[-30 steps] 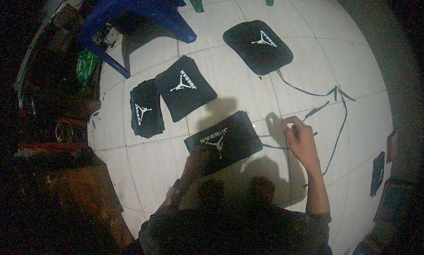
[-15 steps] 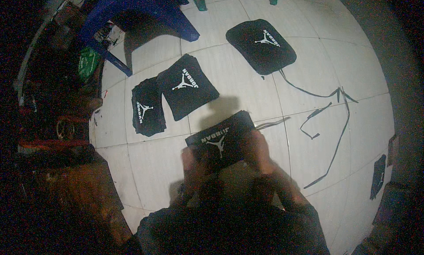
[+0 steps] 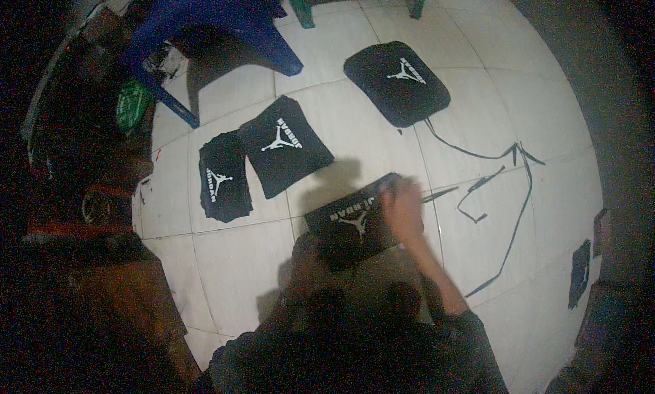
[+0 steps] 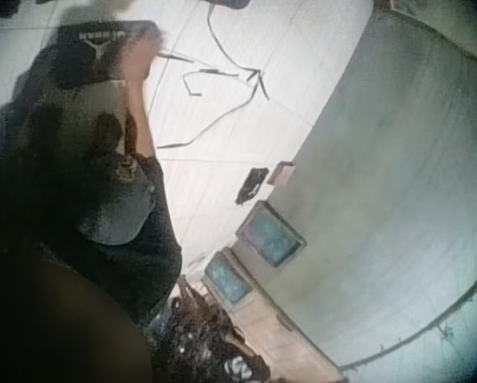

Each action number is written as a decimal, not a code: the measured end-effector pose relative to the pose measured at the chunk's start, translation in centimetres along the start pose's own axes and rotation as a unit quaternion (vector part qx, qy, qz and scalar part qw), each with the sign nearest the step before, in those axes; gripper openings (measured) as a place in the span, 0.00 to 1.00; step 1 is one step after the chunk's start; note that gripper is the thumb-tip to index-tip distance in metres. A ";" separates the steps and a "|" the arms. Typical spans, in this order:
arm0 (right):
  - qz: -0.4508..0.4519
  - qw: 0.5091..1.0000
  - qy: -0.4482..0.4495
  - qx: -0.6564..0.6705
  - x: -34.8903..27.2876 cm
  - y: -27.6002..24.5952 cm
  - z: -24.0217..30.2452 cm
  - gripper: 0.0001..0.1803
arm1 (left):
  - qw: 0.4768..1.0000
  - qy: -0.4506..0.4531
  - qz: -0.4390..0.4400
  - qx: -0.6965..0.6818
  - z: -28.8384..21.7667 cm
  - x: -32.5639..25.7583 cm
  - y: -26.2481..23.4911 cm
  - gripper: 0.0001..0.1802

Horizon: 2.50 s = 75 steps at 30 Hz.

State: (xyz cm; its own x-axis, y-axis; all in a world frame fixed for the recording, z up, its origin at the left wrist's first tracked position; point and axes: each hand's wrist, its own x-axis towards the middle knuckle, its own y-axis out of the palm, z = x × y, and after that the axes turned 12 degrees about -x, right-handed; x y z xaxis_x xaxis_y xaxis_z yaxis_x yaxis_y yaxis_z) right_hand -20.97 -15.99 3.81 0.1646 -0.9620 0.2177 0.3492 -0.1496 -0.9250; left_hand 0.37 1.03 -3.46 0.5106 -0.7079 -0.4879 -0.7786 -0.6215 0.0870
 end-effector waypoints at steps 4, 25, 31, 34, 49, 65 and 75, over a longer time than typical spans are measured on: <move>0.344 0.920 0.165 0.091 2.5 0.0 -7.2 0.40 | 0.996 -0.059 0.066 0.018 -0.5 0.8 2.2 0.38; 0.147 0.943 0.129 0.270 -7.2 -2.4 -5.6 0.34 | 0.922 0.207 0.183 0.271 -3.4 0.4 3.1 0.27; 0.157 0.891 0.132 0.405 -10.9 -6.5 -5.4 0.33 | 0.965 0.039 0.220 0.139 -7.0 -4.8 1.1 0.30; 0.209 0.837 0.164 0.478 -11.1 -6.0 -6.4 0.35 | 0.954 0.041 0.248 0.163 -7.9 -4.6 0.7 0.29; 0.340 0.815 0.149 0.444 -6.9 -7.0 -8.9 0.29 | 0.905 0.082 0.381 0.170 -9.0 -1.7 0.3 0.30; 0.374 0.921 0.110 0.026 -8.0 -9.2 -7.1 0.27 | 0.816 0.256 0.196 0.479 -1.9 -4.5 4.7 0.21; 0.375 0.789 0.263 0.409 -13.6 -3.1 -0.9 0.14 | 0.877 0.151 0.402 0.215 -2.4 -7.6 6.7 0.08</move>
State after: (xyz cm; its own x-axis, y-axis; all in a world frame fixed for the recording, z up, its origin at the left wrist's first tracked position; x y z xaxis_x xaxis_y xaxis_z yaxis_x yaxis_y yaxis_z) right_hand -25.10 -2.61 3.40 0.2772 -0.7041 -0.6538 0.8495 0.4975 -0.1757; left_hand -7.81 1.48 2.92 -0.2436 -0.9564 -0.1613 -0.9639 0.2572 -0.0689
